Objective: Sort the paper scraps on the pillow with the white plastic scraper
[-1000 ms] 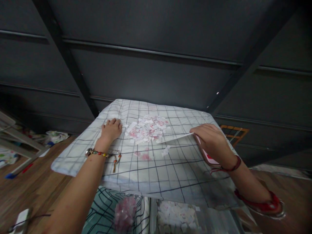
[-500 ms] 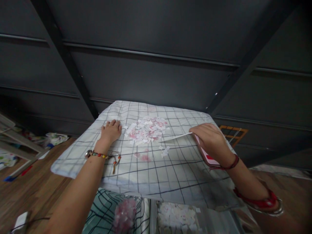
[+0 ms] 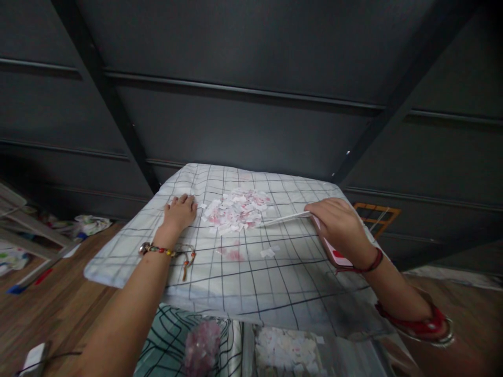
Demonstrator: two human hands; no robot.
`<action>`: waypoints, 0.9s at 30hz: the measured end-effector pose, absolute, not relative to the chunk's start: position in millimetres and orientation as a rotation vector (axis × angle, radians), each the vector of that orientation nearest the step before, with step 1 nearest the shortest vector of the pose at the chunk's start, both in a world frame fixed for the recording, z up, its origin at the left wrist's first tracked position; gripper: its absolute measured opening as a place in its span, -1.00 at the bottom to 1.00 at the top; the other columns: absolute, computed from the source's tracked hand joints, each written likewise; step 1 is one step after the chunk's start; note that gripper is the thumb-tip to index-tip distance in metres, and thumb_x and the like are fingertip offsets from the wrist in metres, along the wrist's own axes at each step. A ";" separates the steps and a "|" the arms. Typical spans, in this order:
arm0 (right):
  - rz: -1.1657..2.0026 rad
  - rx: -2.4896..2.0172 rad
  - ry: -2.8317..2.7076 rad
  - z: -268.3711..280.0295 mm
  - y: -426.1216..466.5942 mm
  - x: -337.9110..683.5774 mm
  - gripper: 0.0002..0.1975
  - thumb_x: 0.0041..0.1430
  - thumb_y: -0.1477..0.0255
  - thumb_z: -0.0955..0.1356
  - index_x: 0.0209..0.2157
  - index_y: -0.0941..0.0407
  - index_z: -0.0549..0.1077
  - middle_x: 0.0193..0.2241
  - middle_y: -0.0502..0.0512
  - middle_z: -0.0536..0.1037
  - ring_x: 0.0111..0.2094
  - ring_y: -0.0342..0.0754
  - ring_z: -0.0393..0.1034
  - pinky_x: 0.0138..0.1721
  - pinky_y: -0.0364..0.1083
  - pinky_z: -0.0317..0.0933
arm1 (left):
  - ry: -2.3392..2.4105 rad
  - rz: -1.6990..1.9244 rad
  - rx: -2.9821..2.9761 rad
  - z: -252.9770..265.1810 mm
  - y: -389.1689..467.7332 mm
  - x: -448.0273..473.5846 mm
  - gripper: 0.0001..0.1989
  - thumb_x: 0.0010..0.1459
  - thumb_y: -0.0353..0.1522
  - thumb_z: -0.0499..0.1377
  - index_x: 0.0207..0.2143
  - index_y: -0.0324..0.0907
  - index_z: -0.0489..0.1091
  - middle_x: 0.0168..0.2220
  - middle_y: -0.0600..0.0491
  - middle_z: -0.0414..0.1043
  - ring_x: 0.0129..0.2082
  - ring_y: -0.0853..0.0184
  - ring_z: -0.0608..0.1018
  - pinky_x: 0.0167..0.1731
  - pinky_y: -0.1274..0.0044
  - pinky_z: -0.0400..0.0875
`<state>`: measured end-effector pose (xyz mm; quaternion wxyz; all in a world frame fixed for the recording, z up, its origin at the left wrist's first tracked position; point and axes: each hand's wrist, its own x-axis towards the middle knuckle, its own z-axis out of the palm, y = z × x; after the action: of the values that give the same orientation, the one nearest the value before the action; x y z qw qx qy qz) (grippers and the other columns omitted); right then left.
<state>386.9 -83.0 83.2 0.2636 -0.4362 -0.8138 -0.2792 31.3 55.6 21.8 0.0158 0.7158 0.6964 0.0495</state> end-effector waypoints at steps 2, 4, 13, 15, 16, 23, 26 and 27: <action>-0.805 -1.168 -2.208 83.3 -77.7 380.3 -0.75 0.16 0.66 0.20 -0.31 0.14 0.46 -0.42 0.09 0.57 -0.35 -0.04 0.38 -0.19 -0.05 0.18 | 2.166 0.152 2.226 22.6 54.9 31.8 -0.47 0.30 -0.28 -0.22 0.26 -0.22 0.12 0.32 -0.12 0.04 0.28 -0.02 0.13 0.17 0.09 0.11; -0.834 -1.152 -2.237 84.1 -76.5 376.2 -0.72 0.14 0.69 0.18 -0.31 0.15 0.46 -0.42 0.09 0.57 -0.36 -0.04 0.37 -0.19 -0.05 0.18 | 2.166 0.161 2.234 22.9 54.7 32.0 -0.47 0.30 -0.28 -0.22 0.26 -0.22 0.13 0.31 -0.13 0.05 0.28 -0.02 0.14 0.16 0.09 0.12; -0.743 -1.255 -2.336 93.9 -103.8 388.9 -0.71 0.11 0.69 0.19 -0.30 0.12 0.46 -0.37 0.07 0.58 -0.31 -0.03 0.41 -0.10 -0.01 0.17 | 2.166 0.169 2.220 22.2 55.5 31.5 -0.48 0.30 -0.27 -0.21 0.25 -0.17 0.14 0.31 -0.10 0.06 0.28 0.00 0.14 0.16 0.10 0.11; -0.739 -1.263 -2.320 95.1 -104.6 389.7 -0.71 0.12 0.68 0.19 -0.28 0.13 0.45 -0.36 0.09 0.59 -0.30 -0.03 0.41 -0.11 -0.02 0.17 | 2.162 0.172 2.220 21.7 55.9 31.1 -0.48 0.30 -0.26 -0.21 0.25 -0.18 0.14 0.31 -0.10 0.06 0.28 -0.01 0.14 0.16 0.09 0.10; -0.749 -1.261 -2.304 95.0 -103.4 389.1 -0.73 0.13 0.68 0.19 -0.28 0.13 0.45 -0.36 0.09 0.58 -0.30 -0.03 0.40 -0.12 -0.02 0.17 | 2.162 0.174 2.224 21.4 56.0 31.0 -0.48 0.30 -0.26 -0.21 0.25 -0.18 0.14 0.31 -0.10 0.06 0.28 -0.01 0.14 0.17 0.09 0.09; -0.618 -1.156 -2.381 85.4 -99.4 396.4 -0.74 0.15 0.67 0.19 -0.28 0.12 0.42 -0.37 0.06 0.58 -0.30 -0.05 0.43 -0.09 -0.01 0.21 | 2.167 0.178 2.237 23.4 53.1 32.2 -0.48 0.29 -0.28 -0.21 0.24 -0.19 0.16 0.31 -0.11 0.07 0.28 0.00 0.15 0.16 0.10 0.11; -0.541 -1.143 -2.365 84.9 -107.3 406.9 -0.70 0.12 0.68 0.17 -0.27 0.08 0.42 -0.37 0.03 0.58 -0.27 -0.04 0.46 -0.08 0.02 0.23 | 2.158 0.177 2.220 23.7 53.2 32.7 -0.47 0.29 -0.28 -0.21 0.25 -0.22 0.14 0.31 -0.10 0.05 0.28 -0.02 0.13 0.17 0.09 0.10; -0.533 -1.138 -2.344 86.0 -109.2 408.7 -0.69 0.11 0.68 0.17 -0.28 0.07 0.43 -0.38 0.03 0.58 -0.27 -0.04 0.46 -0.09 0.02 0.24 | 2.158 0.178 2.219 23.3 53.8 32.5 -0.47 0.29 -0.28 -0.22 0.25 -0.21 0.14 0.32 -0.10 0.05 0.28 -0.02 0.13 0.16 0.08 0.10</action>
<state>408.7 -109.2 86.0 0.2388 -0.4156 -0.8558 -0.1947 32.5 53.8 23.3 0.0205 0.7156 0.6959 0.0574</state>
